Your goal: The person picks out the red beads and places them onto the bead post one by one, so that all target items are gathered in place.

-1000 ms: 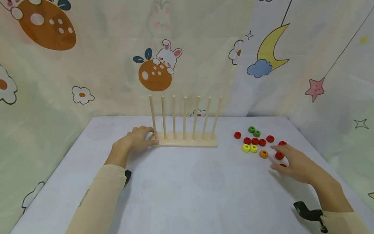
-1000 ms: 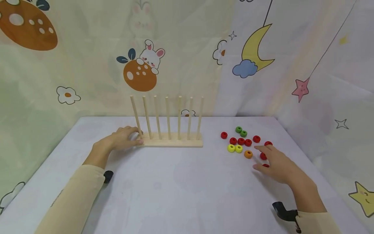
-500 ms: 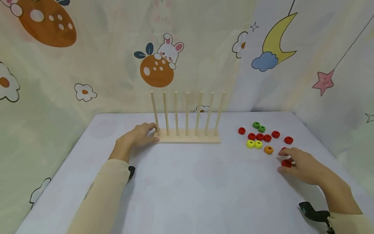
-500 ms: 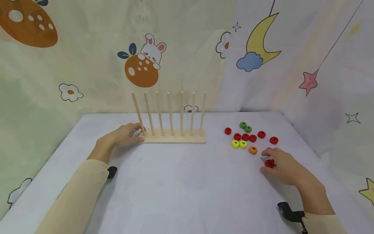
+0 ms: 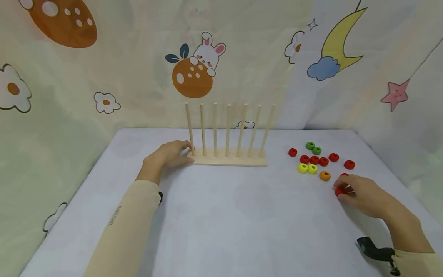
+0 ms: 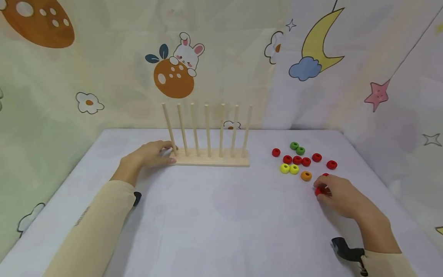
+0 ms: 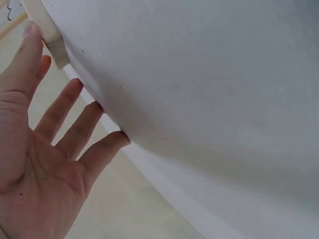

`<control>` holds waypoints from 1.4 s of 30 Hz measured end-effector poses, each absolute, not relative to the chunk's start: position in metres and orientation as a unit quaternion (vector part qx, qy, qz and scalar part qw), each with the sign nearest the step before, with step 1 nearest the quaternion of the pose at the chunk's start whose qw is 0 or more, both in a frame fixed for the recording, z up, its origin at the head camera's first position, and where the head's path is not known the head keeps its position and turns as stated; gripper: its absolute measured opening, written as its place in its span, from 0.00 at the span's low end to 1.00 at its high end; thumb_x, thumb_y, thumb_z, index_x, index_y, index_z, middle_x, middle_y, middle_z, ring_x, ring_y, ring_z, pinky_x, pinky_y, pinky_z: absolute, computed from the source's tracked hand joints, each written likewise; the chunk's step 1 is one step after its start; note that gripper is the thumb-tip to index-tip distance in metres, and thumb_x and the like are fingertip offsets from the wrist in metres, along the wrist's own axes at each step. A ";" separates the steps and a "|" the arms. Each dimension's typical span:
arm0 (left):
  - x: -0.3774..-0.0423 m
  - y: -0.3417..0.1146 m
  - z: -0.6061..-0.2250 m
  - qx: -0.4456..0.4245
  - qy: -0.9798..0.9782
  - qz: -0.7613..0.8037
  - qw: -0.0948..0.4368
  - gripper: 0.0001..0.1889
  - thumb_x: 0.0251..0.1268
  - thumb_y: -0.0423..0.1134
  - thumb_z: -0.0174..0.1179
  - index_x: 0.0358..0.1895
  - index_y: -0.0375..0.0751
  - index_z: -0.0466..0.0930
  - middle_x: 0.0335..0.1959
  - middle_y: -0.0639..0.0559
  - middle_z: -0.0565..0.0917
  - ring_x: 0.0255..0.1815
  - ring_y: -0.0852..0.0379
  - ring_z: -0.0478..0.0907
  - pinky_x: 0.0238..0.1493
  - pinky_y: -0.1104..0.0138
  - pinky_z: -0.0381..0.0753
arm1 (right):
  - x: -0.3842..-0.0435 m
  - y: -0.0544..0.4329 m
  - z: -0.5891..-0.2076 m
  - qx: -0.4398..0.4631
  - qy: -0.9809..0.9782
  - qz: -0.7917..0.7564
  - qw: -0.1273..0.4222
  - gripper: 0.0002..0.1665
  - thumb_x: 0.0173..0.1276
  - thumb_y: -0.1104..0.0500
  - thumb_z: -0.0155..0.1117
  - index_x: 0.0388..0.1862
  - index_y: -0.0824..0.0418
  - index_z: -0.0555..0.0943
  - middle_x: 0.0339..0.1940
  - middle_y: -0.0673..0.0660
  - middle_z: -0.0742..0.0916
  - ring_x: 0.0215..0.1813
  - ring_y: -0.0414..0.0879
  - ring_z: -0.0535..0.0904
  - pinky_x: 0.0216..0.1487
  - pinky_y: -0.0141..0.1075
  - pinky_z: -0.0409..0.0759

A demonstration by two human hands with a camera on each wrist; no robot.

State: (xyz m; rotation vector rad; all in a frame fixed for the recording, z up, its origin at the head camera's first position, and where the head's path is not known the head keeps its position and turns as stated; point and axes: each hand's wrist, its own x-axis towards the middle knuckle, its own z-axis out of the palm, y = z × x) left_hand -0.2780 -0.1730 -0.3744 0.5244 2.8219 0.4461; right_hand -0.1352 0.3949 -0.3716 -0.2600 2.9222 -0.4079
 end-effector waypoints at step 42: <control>-0.277 -0.171 -0.374 0.140 0.966 0.172 0.131 0.31 0.65 0.58 0.69 0.68 0.57 0.70 0.72 0.41 0.74 0.76 0.37 0.65 0.74 0.38 0.63 | -0.183 0.268 -0.341 -0.269 0.928 -0.254 0.036 0.20 0.67 0.68 0.70 0.57 0.57 0.82 0.50 0.51 0.86 0.48 0.46 0.85 0.48 0.39 0.88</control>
